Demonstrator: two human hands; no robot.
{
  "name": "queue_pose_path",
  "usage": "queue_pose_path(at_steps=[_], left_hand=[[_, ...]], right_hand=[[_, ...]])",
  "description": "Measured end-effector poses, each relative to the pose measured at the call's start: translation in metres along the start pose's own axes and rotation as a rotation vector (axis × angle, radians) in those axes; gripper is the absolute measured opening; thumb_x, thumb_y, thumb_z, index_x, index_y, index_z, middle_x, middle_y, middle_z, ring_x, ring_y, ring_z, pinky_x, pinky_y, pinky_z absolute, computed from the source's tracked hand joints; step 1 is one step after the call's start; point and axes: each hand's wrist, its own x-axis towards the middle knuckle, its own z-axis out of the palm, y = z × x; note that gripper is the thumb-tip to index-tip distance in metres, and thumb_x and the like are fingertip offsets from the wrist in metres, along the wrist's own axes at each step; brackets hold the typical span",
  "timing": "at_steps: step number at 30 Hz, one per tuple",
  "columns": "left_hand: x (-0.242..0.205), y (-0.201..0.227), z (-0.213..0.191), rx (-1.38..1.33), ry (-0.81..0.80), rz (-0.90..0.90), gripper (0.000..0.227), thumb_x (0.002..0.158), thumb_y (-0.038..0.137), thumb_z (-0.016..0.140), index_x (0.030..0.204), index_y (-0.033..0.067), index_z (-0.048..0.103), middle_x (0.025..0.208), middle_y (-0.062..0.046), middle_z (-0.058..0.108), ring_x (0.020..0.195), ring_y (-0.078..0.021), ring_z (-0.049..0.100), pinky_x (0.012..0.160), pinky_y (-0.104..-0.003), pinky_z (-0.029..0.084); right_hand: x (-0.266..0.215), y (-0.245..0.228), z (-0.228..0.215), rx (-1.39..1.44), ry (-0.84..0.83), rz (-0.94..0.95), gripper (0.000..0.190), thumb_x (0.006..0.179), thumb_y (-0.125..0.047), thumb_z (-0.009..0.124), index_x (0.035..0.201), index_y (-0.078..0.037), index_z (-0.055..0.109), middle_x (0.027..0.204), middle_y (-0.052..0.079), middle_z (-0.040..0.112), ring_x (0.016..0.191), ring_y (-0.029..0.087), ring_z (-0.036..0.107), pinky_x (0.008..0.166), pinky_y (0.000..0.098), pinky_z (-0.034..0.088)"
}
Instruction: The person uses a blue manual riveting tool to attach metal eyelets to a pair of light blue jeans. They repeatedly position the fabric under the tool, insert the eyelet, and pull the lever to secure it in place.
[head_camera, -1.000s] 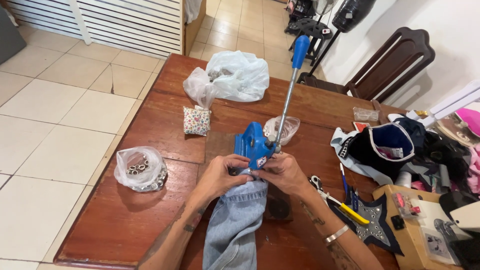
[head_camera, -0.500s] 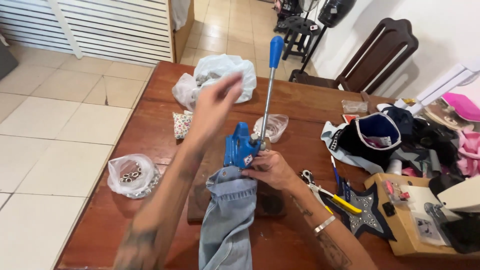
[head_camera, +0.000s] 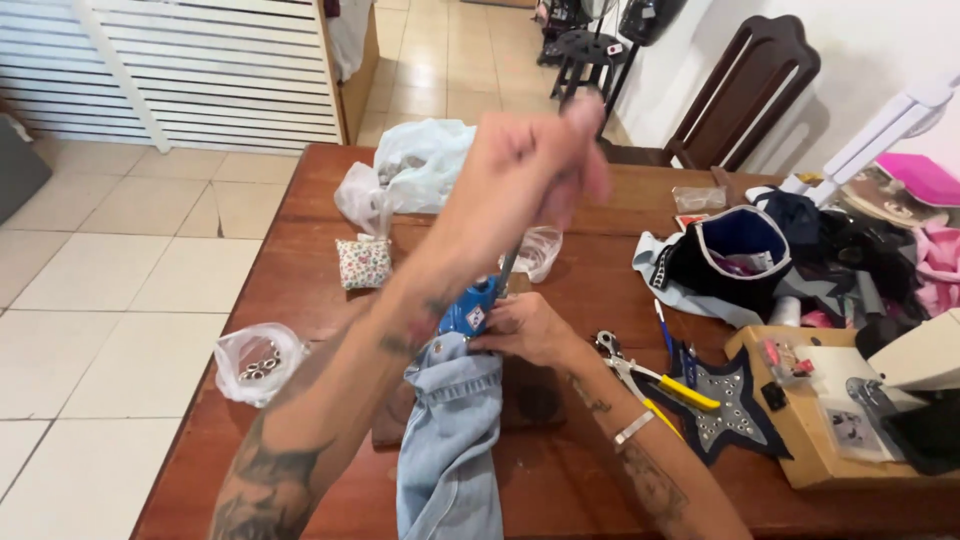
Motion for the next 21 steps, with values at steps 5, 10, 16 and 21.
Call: queue_pose_path(at_steps=[5,10,16,21], left_hand=[[-0.076,0.0,0.015,-0.056,-0.244,0.148,0.066,0.124,0.052,0.059,0.075,0.0119,0.077,0.06,0.006,0.057,0.055,-0.0065,0.044,0.056,-0.029,0.031],[-0.133,-0.032,0.038,-0.043,-0.264,0.424,0.057,0.128,0.028,0.06,0.073,0.0154,0.059,0.063,0.002,0.056,0.052,-0.0109,0.047,0.053,-0.03,0.033],[-0.143,-0.014,0.04,0.066,-0.206,0.561,0.062,0.13,0.02,0.057,0.073,0.0098,0.035,0.065,-0.002,0.033,0.053,-0.0215,0.034,0.058,-0.041,0.023],[-0.139,-0.003,0.025,0.085,-0.314,0.476,0.064,0.123,0.024,0.074,0.074,0.0092,0.036,0.067,-0.004,0.04,0.057,-0.0223,0.033,0.061,-0.041,0.022]], right_hand=[[0.005,0.007,-0.012,0.093,0.04,0.058,0.017,0.101,-0.018,0.099,0.113,-0.007,0.095,0.126,0.005,0.094,0.118,0.016,0.085,0.107,0.0334,0.068],[-0.013,0.019,-0.009,0.22,0.045,0.106,0.004,0.107,-0.009,0.091,0.111,-0.009,0.092,0.124,0.004,0.089,0.116,0.016,0.08,0.101,0.0337,0.064],[0.022,0.083,0.008,0.259,0.42,0.308,0.055,0.096,-0.009,0.097,0.145,-0.011,0.073,0.151,0.01,0.071,0.147,0.024,0.069,0.13,0.0417,0.063],[0.091,0.045,0.036,0.221,0.306,0.24,0.083,0.09,-0.028,0.108,0.155,-0.016,0.057,0.149,0.005,0.08,0.139,0.018,0.079,0.117,0.0366,0.063]])
